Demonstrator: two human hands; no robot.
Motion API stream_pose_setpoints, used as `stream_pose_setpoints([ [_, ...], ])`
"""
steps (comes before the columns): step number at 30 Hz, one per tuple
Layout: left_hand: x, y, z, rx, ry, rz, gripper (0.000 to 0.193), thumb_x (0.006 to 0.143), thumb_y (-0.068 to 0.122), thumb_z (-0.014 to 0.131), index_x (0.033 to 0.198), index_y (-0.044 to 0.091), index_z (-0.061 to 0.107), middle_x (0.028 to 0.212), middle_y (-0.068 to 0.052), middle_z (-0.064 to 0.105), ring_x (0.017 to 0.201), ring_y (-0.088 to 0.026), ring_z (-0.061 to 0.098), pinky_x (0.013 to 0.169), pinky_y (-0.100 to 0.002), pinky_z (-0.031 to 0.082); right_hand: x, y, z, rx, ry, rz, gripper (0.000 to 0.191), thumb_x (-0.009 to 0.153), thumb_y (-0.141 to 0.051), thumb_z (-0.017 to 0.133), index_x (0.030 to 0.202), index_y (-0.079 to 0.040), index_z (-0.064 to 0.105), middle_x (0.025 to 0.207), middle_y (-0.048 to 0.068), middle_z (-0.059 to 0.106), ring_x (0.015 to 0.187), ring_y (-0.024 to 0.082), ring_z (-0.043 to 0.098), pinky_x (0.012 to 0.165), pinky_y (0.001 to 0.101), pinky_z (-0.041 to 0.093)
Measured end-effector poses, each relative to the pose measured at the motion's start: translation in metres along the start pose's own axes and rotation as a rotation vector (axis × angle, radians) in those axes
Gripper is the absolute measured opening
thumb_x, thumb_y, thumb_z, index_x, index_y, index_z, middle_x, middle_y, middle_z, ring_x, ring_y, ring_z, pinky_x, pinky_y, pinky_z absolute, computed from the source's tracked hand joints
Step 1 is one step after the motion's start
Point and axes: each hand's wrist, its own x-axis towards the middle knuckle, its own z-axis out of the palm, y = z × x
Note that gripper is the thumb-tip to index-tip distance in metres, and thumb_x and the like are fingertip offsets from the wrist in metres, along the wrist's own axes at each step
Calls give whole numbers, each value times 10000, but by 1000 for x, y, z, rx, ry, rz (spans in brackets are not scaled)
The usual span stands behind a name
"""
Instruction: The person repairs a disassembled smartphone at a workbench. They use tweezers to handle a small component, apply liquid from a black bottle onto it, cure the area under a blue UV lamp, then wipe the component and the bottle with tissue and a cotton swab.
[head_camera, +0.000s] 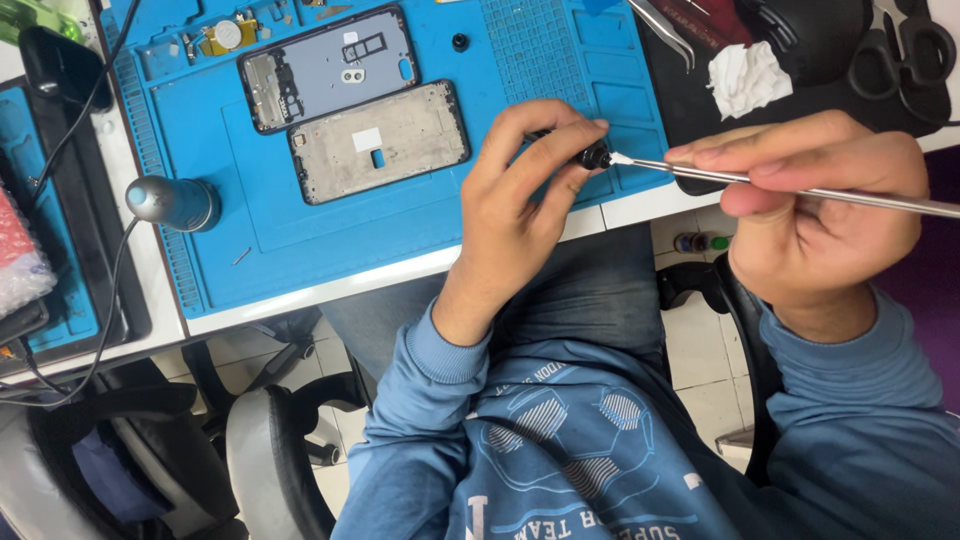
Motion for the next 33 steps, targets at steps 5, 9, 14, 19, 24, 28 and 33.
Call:
stream_pose_setpoints([
  [5, 0, 0, 0, 25, 14, 19, 376, 937, -77, 766, 1267, 82, 684, 1195, -65, 616, 1097, -192, 682, 917, -269, 602, 3, -1, 1, -2, -17, -8, 195, 1020, 122, 601, 1066, 64, 420, 972, 259, 622, 882, 378, 746, 820, 445, 683],
  [9, 0, -3, 1, 7, 23, 21, 366, 933, -79, 768, 1258, 68, 684, 1188, -64, 627, 1091, -184, 683, 921, -268, 601, 7, -1, -1, 44, -64, -41, 177, 958, 96, 628, 998, 64, 458, 957, 266, 644, 920, 407, 743, 790, 438, 668],
  [14, -1, -7, 5, 44, 55, 45, 367, 904, -70, 783, 1231, 65, 684, 1184, -63, 648, 1095, -200, 664, 937, -285, 575, 8, 3, -1, 137, -48, 86, 179, 1053, 88, 597, 1049, 23, 431, 1019, 238, 646, 955, 362, 754, 864, 416, 680],
  [19, -2, -11, 7, 167, 101, 58, 371, 883, -14, 816, 1218, 84, 692, 1171, -33, 656, 1063, -197, 649, 943, -306, 518, 6, 8, 2, 144, -53, 262, 168, 998, 23, 606, 1027, 23, 440, 1060, 221, 576, 920, 322, 754, 799, 352, 651],
  [24, -5, -12, 8, 262, 92, 54, 366, 896, 16, 810, 1230, 110, 694, 1167, -7, 655, 1072, -185, 640, 981, -312, 471, 6, 8, 7, 255, -62, 276, 167, 1063, 58, 576, 1055, 36, 410, 1083, 179, 523, 1023, 347, 727, 931, 391, 646],
  [28, -6, -11, 10, 314, 77, 72, 370, 891, 23, 795, 1233, 124, 694, 1180, -6, 645, 1098, -194, 629, 1007, -332, 458, 7, 7, 9, 354, 22, 403, 198, 1035, 52, 601, 1006, 40, 406, 1046, 128, 587, 1038, 295, 749, 966, 373, 669],
  [33, -5, -12, 10, 298, 88, 42, 357, 910, 34, 799, 1237, 129, 693, 1169, 4, 641, 1082, -180, 629, 971, -317, 453, 12, 6, 12, 140, -48, 183, 206, 994, 206, 536, 958, 54, 402, 955, 225, 587, 1038, 417, 721, 893, 443, 646],
])
